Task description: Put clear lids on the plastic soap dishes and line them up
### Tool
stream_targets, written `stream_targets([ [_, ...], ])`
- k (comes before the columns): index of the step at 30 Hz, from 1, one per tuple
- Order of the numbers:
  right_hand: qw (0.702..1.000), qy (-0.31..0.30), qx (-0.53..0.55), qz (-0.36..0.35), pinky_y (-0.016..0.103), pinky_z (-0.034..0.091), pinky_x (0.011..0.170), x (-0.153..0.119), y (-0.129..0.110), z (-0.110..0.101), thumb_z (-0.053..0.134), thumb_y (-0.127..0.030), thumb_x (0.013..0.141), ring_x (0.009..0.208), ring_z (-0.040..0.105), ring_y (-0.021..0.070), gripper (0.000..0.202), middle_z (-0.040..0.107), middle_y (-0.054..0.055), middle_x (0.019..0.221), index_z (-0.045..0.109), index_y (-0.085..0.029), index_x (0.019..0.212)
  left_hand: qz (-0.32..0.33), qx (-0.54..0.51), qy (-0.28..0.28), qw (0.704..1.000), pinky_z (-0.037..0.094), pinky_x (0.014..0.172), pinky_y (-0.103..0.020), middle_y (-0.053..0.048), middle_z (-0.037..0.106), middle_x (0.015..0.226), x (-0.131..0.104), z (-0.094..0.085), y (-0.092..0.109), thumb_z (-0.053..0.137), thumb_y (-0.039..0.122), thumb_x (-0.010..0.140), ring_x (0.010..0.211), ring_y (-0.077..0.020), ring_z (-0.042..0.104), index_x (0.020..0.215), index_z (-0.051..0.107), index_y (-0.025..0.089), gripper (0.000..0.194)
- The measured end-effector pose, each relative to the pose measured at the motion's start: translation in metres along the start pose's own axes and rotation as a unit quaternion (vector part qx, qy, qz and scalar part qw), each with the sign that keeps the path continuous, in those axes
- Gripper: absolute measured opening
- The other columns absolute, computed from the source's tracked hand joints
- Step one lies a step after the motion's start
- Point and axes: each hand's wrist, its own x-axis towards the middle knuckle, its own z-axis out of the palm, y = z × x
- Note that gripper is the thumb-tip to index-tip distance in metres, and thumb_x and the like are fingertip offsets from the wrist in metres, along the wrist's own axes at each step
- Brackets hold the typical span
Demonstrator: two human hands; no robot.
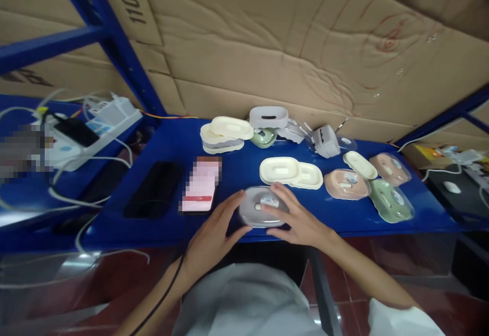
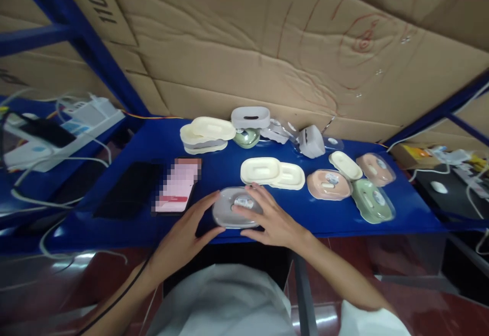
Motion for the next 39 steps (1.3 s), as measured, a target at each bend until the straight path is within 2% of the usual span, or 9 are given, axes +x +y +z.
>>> stream_targets([
  [10, 0.969, 0.181, -0.079, 0.149, 0.065, 0.051, 0.118, -0.053, 0.018, -0.044, 0.082, -0.038, 0.092, 0.148, 0.054, 0.0390, 0.078, 0.052, 0.011, 0.164, 0.047, -0.040, 0.162, 0.015, 0.026, 0.017, 0.999, 0.058, 0.115, -0.041, -0.008, 0.054, 0.164, -0.001, 0.003, -0.001, 0.058, 0.041, 0.108, 0.147, -0.0263, 0.059, 0.168, 0.029, 0.033, 0.067],
  [13, 0.875, 0.330, -0.219, 0.278, 0.070, 0.048, 0.117, -0.120, 0.053, -0.078, 0.079, -0.045, 0.092, 0.146, 0.056, 0.0427, 0.075, 0.056, 0.012, 0.160, 0.050, -0.038, 0.161, 0.012, 0.035, 0.014, 0.999, 0.060, 0.112, -0.038, -0.006, 0.057, 0.161, 0.000, 0.001, 0.001, 0.057, 0.039, 0.109, 0.144, -0.0249, 0.061, 0.165, 0.035, 0.034, 0.061],
  [16, 0.716, 0.449, -0.379, 0.375, 0.057, 0.047, 0.119, -0.213, 0.099, -0.112, 0.080, -0.060, 0.087, 0.140, 0.060, 0.0447, 0.078, 0.065, 0.023, 0.147, 0.061, -0.028, 0.155, 0.015, 0.039, 0.011, 0.999, 0.061, 0.110, -0.037, -0.005, 0.059, 0.159, 0.000, 0.000, 0.002, 0.056, 0.038, 0.109, 0.141, -0.0235, 0.064, 0.160, 0.042, 0.033, 0.054],
  [19, 0.625, 0.429, -0.419, 0.499, 0.054, 0.047, 0.115, -0.295, 0.136, -0.131, 0.079, -0.073, 0.079, 0.133, 0.063, 0.0507, 0.089, 0.067, 0.033, 0.138, 0.071, -0.013, 0.144, 0.031, 0.051, 0.010, 0.998, 0.059, 0.112, -0.038, -0.006, 0.060, 0.157, 0.000, 0.001, 0.001, 0.055, 0.037, 0.109, 0.139, -0.0233, 0.065, 0.154, 0.050, 0.031, 0.045],
  [21, 0.610, 0.374, -0.390, 0.581, 0.060, 0.048, 0.113, -0.326, 0.150, -0.135, 0.075, -0.073, 0.081, 0.130, 0.064, 0.0528, 0.089, 0.067, 0.034, 0.137, 0.071, -0.007, 0.141, 0.040, 0.064, 0.016, 0.997, 0.059, 0.113, -0.039, -0.007, 0.062, 0.155, 0.000, 0.002, 0.000, 0.056, 0.037, 0.109, 0.138, -0.0240, 0.066, 0.149, 0.055, 0.030, 0.040],
  [29, 0.702, 0.257, -0.281, 0.602, 0.052, 0.051, 0.108, -0.328, 0.172, -0.140, 0.056, -0.055, 0.097, 0.144, 0.057, 0.0377, 0.058, 0.063, 0.025, 0.148, 0.075, -0.017, 0.136, 0.058, 0.093, 0.035, 0.993, 0.062, 0.107, -0.039, -0.006, 0.067, 0.147, 0.004, 0.005, 0.003, 0.054, 0.032, 0.110, 0.130, -0.0235, 0.070, 0.136, 0.065, 0.028, 0.029],
  [34, 0.715, 0.270, -0.294, 0.574, 0.061, 0.041, 0.112, -0.284, 0.175, -0.150, 0.029, -0.058, 0.106, 0.148, 0.051, 0.0391, 0.071, 0.062, 0.029, 0.148, 0.063, -0.014, 0.150, 0.056, 0.094, 0.038, 0.993, 0.061, 0.107, -0.039, -0.008, 0.068, 0.143, 0.005, 0.003, 0.007, 0.054, 0.032, 0.110, 0.127, -0.0232, 0.071, 0.134, 0.066, 0.027, 0.028],
  [36, 0.768, 0.274, -0.301, 0.495, 0.052, 0.044, 0.112, -0.238, 0.157, -0.137, 0.031, -0.056, 0.108, 0.140, 0.058, 0.0351, 0.067, 0.064, 0.030, 0.144, 0.062, -0.011, 0.148, 0.050, 0.101, 0.042, 0.993, 0.060, 0.109, -0.041, -0.009, 0.068, 0.142, 0.014, 0.006, 0.014, 0.054, 0.032, 0.109, 0.128, -0.0243, 0.070, 0.137, 0.065, 0.025, 0.030],
  [39, 0.918, 0.131, -0.222, 0.301, 0.049, 0.048, 0.112, -0.149, 0.112, -0.098, 0.047, -0.046, 0.109, 0.130, 0.067, 0.0319, 0.046, 0.075, 0.019, 0.133, 0.070, -0.018, 0.136, 0.047, 0.136, 0.020, 0.989, 0.057, 0.113, -0.048, -0.013, 0.062, 0.151, 0.041, 0.017, 0.028, 0.056, 0.030, 0.108, 0.137, -0.0299, 0.063, 0.148, 0.058, 0.022, 0.041],
])
